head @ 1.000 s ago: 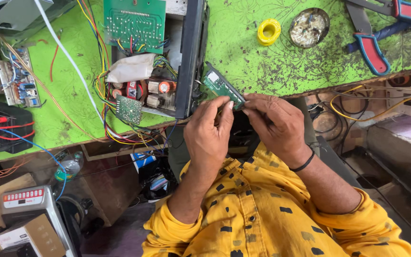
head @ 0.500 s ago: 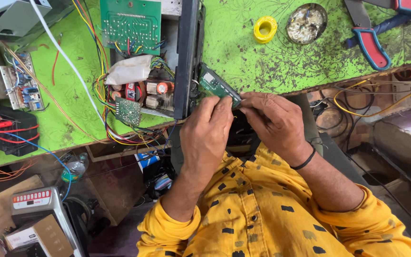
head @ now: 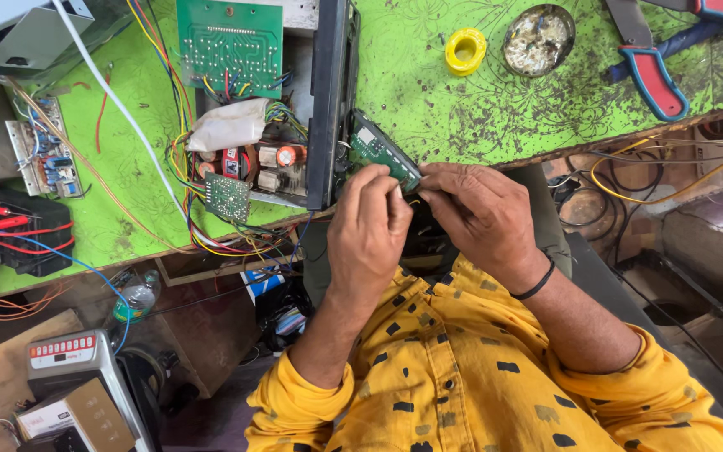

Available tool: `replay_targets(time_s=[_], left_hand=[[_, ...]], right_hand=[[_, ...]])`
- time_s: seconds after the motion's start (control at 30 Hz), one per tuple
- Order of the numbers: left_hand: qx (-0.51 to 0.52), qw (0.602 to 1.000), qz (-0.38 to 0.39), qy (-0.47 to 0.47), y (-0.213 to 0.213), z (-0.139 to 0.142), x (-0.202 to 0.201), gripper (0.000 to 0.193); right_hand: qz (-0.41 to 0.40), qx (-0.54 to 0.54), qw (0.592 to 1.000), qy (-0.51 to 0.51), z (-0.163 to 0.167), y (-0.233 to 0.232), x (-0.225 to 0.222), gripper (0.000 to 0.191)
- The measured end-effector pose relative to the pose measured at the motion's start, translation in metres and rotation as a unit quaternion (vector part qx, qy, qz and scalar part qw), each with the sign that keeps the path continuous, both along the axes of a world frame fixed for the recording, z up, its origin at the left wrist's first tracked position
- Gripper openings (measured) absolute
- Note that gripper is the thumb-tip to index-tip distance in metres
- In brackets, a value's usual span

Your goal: The person strips the ends of several colored wires, applies solder to the exposed strands, and then solders them to a small green circuit board. They use a soldering iron and solder wire, then trim excess wire with pliers.

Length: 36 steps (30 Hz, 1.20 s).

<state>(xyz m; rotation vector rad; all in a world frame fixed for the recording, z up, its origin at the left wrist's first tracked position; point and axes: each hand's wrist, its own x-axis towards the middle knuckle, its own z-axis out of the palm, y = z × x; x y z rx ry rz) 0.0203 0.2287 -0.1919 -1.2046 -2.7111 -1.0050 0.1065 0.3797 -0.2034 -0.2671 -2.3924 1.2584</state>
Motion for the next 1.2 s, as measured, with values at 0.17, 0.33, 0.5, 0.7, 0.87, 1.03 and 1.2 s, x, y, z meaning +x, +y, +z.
replay_targets(time_s=[0.17, 0.33, 0.5, 0.7, 0.87, 1.03, 1.2], left_hand=[[0.035, 0.999, 0.004, -0.019, -0.003, 0.001, 0.001, 0.019], [0.034, 0.999, -0.015, -0.020, -0.003, 0.004, 0.001, 0.039], [0.056, 0.998, -0.001, -0.023, -0.003, 0.000, 0.001, 0.025], [0.075, 0.996, 0.024, -0.037, -0.004, -0.002, 0.002, 0.016], [0.063, 0.997, -0.016, -0.037, -0.007, 0.009, 0.002, 0.027], [0.026, 0.999, -0.006, 0.040, -0.003, 0.008, 0.002, 0.021], [0.018, 0.998, 0.004, 0.064, 0.002, 0.001, 0.002, 0.017]], right_hand=[[-0.005, -0.032, 0.999, 0.008, -0.004, -0.001, 0.001, 0.019], [-0.007, -0.025, 1.000, 0.012, -0.006, 0.000, 0.002, 0.020], [-0.001, -0.031, 1.000, 0.006, -0.006, -0.001, 0.003, 0.019], [-0.006, -0.029, 1.000, 0.006, -0.005, -0.004, 0.003, 0.020], [-0.011, -0.029, 1.000, 0.003, -0.006, -0.006, 0.004, 0.020], [-0.011, -0.024, 1.000, 0.004, -0.005, -0.007, 0.004, 0.019], [-0.006, -0.012, 1.000, 0.011, -0.005, -0.006, 0.005, 0.019]])
